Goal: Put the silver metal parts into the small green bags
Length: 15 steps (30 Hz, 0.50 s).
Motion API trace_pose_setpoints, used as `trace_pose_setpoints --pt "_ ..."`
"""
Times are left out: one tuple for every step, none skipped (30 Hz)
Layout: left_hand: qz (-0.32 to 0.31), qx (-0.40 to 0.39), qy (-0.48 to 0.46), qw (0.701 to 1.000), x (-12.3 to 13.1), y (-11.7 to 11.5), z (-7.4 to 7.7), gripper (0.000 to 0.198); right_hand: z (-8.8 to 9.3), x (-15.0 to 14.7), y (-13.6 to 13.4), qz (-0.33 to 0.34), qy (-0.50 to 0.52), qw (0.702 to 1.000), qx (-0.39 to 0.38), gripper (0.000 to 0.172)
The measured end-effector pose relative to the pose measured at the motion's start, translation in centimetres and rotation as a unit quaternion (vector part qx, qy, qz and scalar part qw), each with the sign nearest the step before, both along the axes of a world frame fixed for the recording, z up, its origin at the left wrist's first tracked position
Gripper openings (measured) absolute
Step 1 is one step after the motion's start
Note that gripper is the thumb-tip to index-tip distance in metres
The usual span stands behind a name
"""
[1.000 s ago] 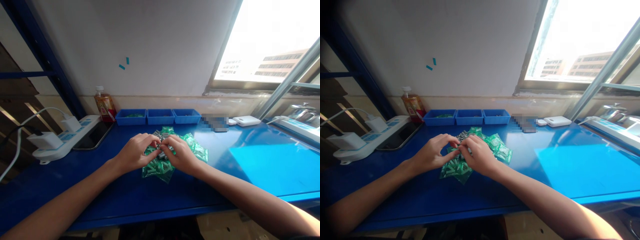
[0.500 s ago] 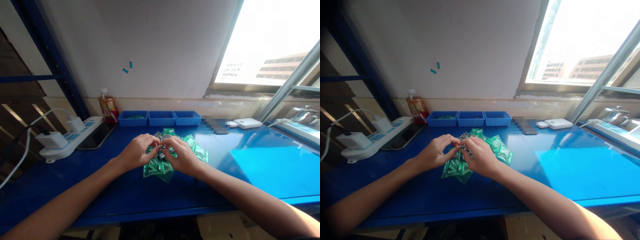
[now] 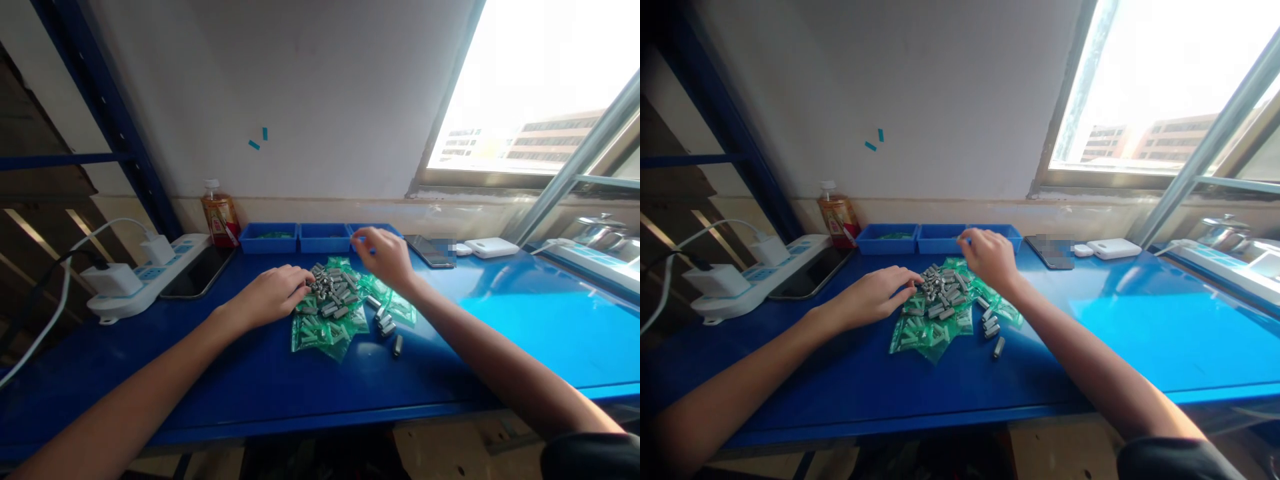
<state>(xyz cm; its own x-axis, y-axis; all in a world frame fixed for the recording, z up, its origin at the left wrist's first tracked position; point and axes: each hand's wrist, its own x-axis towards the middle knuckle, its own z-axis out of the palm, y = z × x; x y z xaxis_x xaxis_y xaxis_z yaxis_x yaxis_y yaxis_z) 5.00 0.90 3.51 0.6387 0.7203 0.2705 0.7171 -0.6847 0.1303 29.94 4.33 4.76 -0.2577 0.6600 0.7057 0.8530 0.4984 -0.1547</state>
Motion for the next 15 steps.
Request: trace_pose_setpoints --pt "0.002 -0.003 0.01 1.0 -0.3 0.3 -0.1 0.026 0.6 0.9 0.9 -0.068 0.019 0.997 -0.024 0.024" --pt "0.004 -0.01 0.017 1.0 -0.7 0.6 -0.1 0.026 1.1 1.7 1.5 -0.12 0.027 0.991 -0.06 0.026" --pt "0.005 -0.018 0.023 1.0 -1.0 0.8 -0.2 0.025 1.2 2.4 1.8 -0.142 0.026 0.984 -0.1 0.03" --pt "0.005 -0.028 0.03 0.999 -1.3 1.0 -0.3 0.024 1.2 2.9 1.7 -0.144 0.025 0.981 -0.131 0.032" --pt "0.002 -0.04 0.039 0.998 -1.6 1.1 -0.4 0.022 0.9 3.3 1.4 -0.135 0.023 0.978 -0.156 0.032" --pt "-0.002 -0.055 0.05 0.997 -1.8 1.2 -0.4 0.021 0.5 3.4 0.8 -0.12 0.017 0.977 -0.173 0.032" --pt "-0.006 -0.068 0.06 0.996 -1.9 1.3 -0.5 0.019 -0.1 3.3 0.1 -0.1 0.005 0.977 -0.187 0.031" --pt "-0.01 -0.079 0.068 0.994 -1.9 1.3 -0.6 0.019 -0.6 2.9 -0.7 -0.075 -0.01 0.977 -0.197 0.03" --pt "-0.012 -0.087 0.074 0.993 -1.9 1.3 -0.8 0.018 -1.1 2.4 -1.4 -0.049 -0.025 0.978 -0.203 0.029" --pt "-0.012 -0.092 0.076 0.993 -1.9 1.4 -0.9 0.018 -1.6 1.8 -2.0 -0.022 -0.038 0.978 -0.204 0.028" --pt "-0.011 -0.094 0.075 0.993 -1.8 1.4 -0.9 0.018 -1.9 1.1 -2.5 0.004 -0.046 0.979 -0.2 0.028" --pt "-0.011 -0.096 0.074 0.993 -1.7 1.4 -1.0 0.018 -2.2 0.5 -2.8 0.027 -0.053 0.979 -0.194 0.027" --pt "-0.012 -0.099 0.073 0.992 -1.7 1.5 -0.9 0.018 -2.4 -0.1 -3.0 0.048 -0.061 0.979 -0.188 0.027" --pt "-0.013 -0.104 0.072 0.992 -1.8 1.5 -0.9 0.018 -2.6 -0.6 -3.2 0.065 -0.07 0.979 -0.182 0.027" --pt "-0.013 -0.111 0.072 0.991 -2.0 1.6 -0.8 0.019 -2.7 -1.0 -3.3 0.081 -0.082 0.977 -0.177 0.026"
